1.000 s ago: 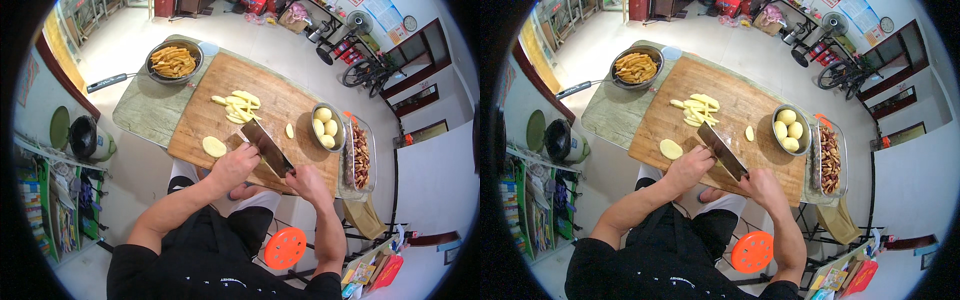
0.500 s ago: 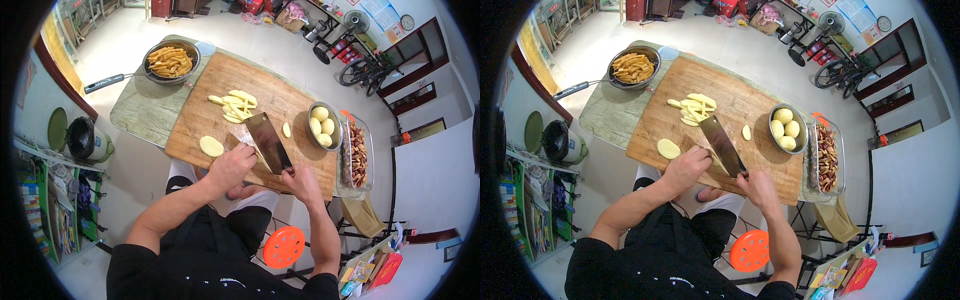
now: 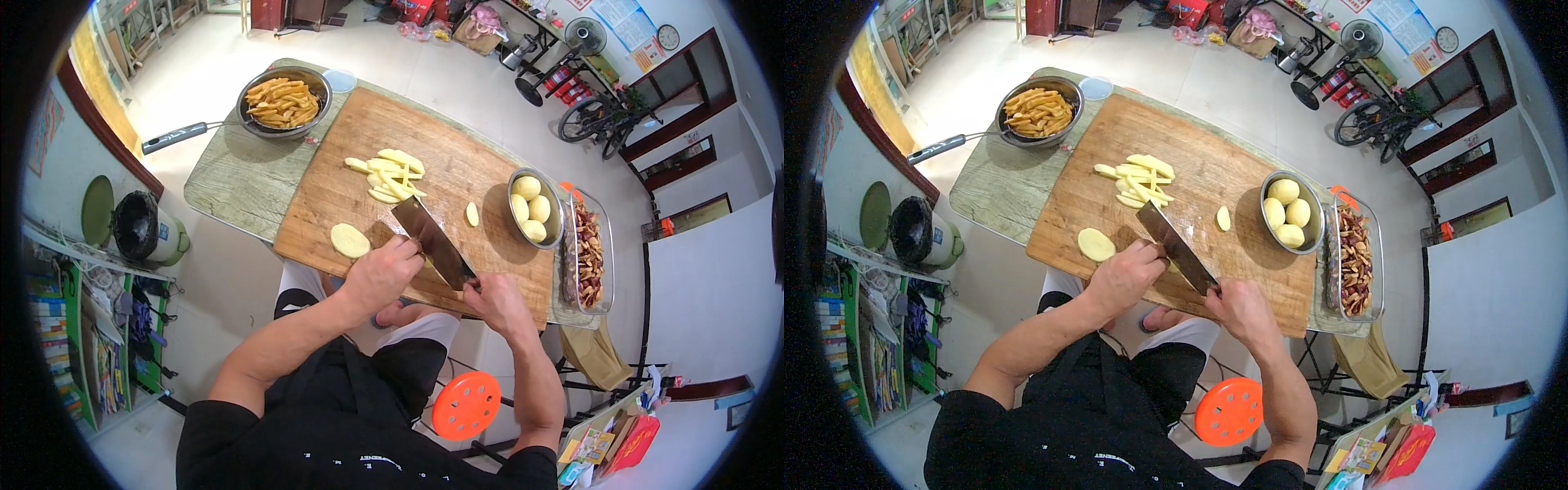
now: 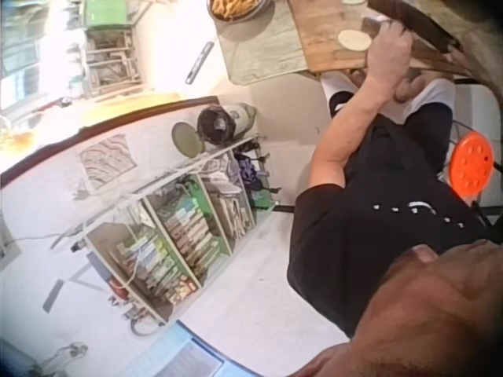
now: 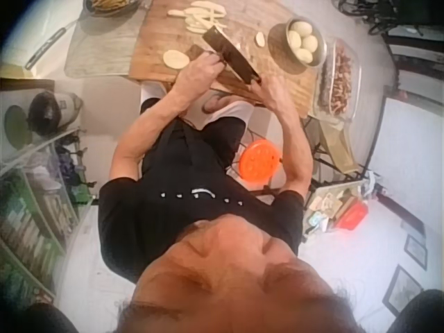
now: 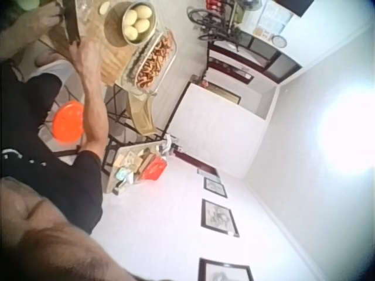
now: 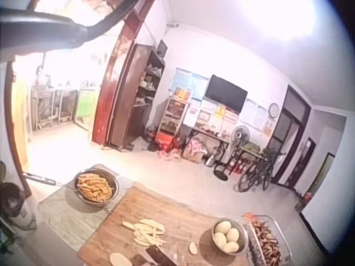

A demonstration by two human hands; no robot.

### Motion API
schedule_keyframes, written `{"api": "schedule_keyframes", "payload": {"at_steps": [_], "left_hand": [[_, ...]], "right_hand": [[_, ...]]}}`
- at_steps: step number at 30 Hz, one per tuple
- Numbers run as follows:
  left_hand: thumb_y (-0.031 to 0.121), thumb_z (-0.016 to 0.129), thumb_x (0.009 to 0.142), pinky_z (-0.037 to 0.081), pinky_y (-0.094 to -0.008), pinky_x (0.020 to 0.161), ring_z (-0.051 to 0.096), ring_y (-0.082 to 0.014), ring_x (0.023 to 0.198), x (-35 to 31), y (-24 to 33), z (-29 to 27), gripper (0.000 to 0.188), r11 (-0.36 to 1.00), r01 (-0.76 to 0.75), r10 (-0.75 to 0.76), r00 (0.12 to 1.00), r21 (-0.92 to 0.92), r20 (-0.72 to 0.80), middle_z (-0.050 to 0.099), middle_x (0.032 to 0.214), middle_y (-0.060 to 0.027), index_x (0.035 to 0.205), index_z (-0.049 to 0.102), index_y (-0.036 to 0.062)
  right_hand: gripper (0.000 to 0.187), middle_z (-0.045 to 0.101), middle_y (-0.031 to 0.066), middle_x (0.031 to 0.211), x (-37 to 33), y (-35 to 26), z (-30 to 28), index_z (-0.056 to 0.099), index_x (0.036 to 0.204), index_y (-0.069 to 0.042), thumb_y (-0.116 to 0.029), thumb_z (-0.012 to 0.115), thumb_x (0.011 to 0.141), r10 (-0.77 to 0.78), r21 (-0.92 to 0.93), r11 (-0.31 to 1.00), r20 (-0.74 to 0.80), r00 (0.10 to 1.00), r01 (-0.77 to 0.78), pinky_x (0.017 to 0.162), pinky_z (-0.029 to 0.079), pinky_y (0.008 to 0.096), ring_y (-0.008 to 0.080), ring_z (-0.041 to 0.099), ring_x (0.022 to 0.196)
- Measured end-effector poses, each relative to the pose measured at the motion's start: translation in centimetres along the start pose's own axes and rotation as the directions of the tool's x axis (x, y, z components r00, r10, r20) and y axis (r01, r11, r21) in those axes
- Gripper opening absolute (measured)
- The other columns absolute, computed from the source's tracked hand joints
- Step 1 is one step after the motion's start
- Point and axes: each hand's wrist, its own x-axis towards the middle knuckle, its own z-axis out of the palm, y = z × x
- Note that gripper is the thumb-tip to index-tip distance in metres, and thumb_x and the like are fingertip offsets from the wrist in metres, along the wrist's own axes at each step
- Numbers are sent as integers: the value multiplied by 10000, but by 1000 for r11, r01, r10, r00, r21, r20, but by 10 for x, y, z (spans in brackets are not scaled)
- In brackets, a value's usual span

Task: The person slices peeled potatoes into thin strips on a wooden cutting board using a large cleaver. The person holds the potato slices with one hand and cuts them into uniform strips with the other, accumulating a pile of cut potatoes on the board.

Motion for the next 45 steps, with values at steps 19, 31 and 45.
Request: {"api": "schedule_keyframes", "payload": {"at_steps": [19,31,45], "left_hand": [[92,639,801,597,-317,778,642,-231,998,2,3,-5,112,1000,-11,11,999,10,-36,611,993,-54,906,661,62],[91,641,800,595,-313,777,637,-237,978,0,1,0,99,1000,-20,21,999,18,-49,629,1028,-63,890,666,59],[122,642,798,568,-307,709,631,-227,908,-2,4,-2,92,998,-10,15,997,65,-77,581,930,-58,882,650,83]], "right_hand": [[290,688,295,804,-3,0,7,739,892,51,-229,671,918,86,101,992,-58,995,-80,758,563,519,473,698,803],[279,682,303,801,9,-16,-12,716,847,51,-209,652,927,45,-70,997,95,994,-38,755,560,548,496,687,799],[288,691,295,817,-2,-2,13,738,894,46,-236,683,920,119,156,982,-60,991,-108,747,562,526,477,694,795]]}}
